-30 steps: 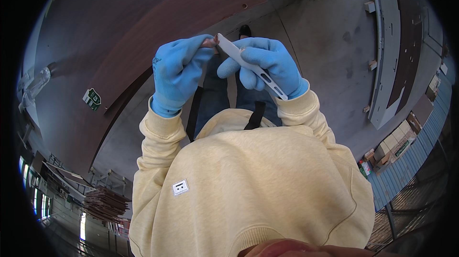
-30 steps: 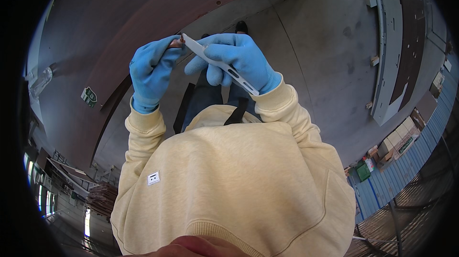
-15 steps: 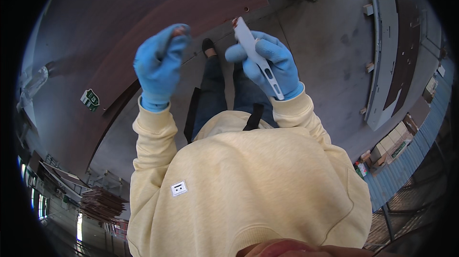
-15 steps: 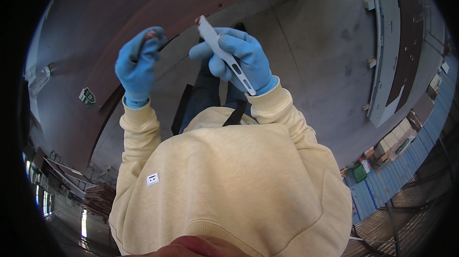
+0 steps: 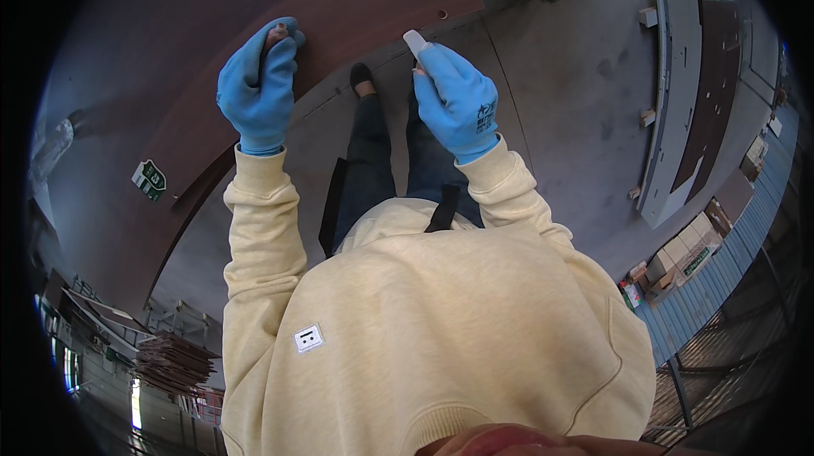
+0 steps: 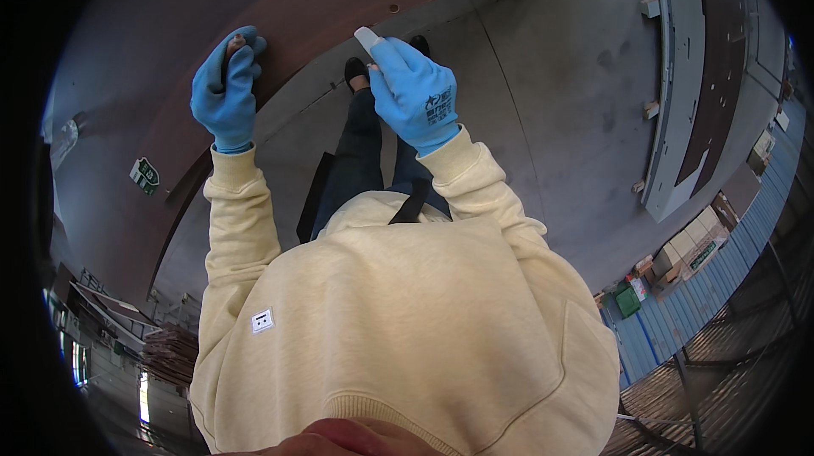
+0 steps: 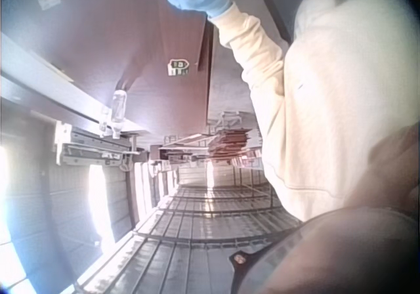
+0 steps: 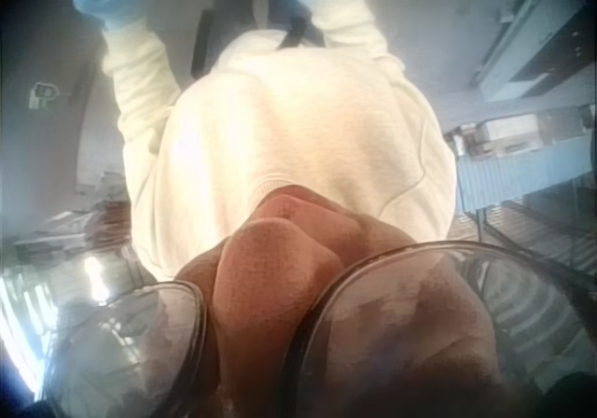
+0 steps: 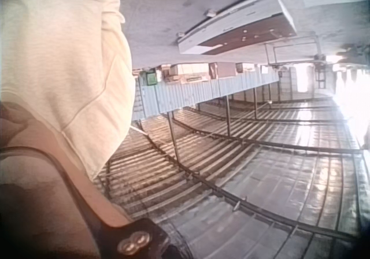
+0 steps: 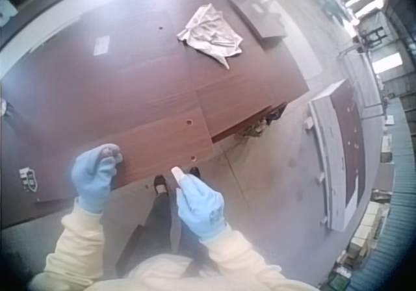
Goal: The person trims the edge of a small wooden stick with a white utility knife, then uses a yellow utility knife to trim the same stick further. The person wipes the stick with a cloth and places it on a workbench with other tools and materials.
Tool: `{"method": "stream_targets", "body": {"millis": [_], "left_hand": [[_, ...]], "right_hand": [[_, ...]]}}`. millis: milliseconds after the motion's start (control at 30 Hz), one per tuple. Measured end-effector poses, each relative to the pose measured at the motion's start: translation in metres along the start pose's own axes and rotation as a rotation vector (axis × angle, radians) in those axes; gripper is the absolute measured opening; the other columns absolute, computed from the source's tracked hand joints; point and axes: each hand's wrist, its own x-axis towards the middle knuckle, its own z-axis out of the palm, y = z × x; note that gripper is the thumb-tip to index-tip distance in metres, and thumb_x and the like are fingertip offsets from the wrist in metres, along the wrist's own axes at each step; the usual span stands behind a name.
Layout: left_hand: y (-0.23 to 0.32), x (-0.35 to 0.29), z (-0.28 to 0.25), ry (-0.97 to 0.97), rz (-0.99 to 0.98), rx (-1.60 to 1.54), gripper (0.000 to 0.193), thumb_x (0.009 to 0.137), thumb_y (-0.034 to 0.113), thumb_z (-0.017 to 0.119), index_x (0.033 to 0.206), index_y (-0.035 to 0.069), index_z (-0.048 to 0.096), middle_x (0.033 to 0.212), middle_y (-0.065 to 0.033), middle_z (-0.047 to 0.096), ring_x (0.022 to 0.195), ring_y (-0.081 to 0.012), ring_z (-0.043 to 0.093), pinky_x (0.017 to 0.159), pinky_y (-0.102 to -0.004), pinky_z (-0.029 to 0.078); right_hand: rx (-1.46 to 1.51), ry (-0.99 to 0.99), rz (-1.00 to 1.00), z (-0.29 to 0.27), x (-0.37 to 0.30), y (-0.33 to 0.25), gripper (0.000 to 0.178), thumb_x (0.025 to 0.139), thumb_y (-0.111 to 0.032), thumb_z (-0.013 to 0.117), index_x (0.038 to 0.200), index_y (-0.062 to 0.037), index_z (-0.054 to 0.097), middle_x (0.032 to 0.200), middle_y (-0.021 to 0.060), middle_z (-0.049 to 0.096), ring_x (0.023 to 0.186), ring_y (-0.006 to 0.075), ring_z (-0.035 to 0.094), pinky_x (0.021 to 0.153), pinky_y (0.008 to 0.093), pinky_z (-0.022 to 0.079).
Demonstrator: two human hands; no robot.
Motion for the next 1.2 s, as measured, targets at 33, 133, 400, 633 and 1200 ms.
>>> {"method": "stream_targets", "body": {"millis": [33,133,400,633,1200], "left_hand": [[0.0,0.0,0.0,-0.001,0.009,0.016,0.021,0.099,0.006,0.076,0.119,-0.001,0.077,0.107,-0.0122,0.081,0.093,-0.0194,0.079,0.084,-0.0311,0.064],[-0.002,0.001,-0.002,-0.012,0.016,0.058,0.02,0.099,0.006,0.076,0.118,-0.001,0.078,0.107,-0.0124,0.081,0.093,-0.0205,0.08,0.086,-0.0324,0.064],[0.003,0.002,-0.001,-0.013,-0.016,0.046,0.019,0.099,0.006,0.075,0.117,-0.001,0.078,0.107,-0.0124,0.081,0.092,-0.0205,0.08,0.085,-0.0324,0.064],[0.007,0.003,0.001,-0.006,-0.013,0.042,0.018,0.099,0.006,0.075,0.116,-0.001,0.077,0.106,-0.0133,0.081,0.092,-0.0203,0.08,0.084,-0.0322,0.065],[0.004,0.003,0.0,-0.002,-0.015,0.066,0.018,0.099,0.007,0.076,0.115,0.0,0.078,0.105,-0.0117,0.082,0.09,-0.0192,0.079,0.082,-0.0311,0.064]], "right_hand": [[-0.008,0.008,-0.006,0.001,-0.001,0.001,0.031,0.092,-0.004,0.077,0.122,-0.0003,0.073,0.11,0.0193,0.077,0.08,0.0309,0.076,0.068,0.033,0.061],[-0.009,0.012,0.006,0.002,-0.002,0.003,0.03,0.092,-0.005,0.077,0.121,-0.0004,0.073,0.11,0.0196,0.077,0.081,0.0311,0.077,0.069,0.0335,0.062],[-0.023,0.032,0.012,0.002,-0.002,0.002,0.028,0.092,-0.004,0.077,0.119,-0.0002,0.074,0.11,0.02,0.077,0.083,0.0323,0.077,0.071,0.0351,0.063],[-0.09,0.045,-0.008,0.007,0.0,0.004,0.034,0.093,-0.011,0.073,0.126,-0.0055,0.072,0.099,0.0102,0.074,0.068,0.0255,0.07,0.058,0.0329,0.057],[-0.097,0.043,-0.023,-0.007,-0.01,0.003,0.026,0.094,-0.01,0.071,0.119,-0.0043,0.073,0.102,0.0107,0.074,0.067,0.0263,0.069,0.056,0.0333,0.055]]}}
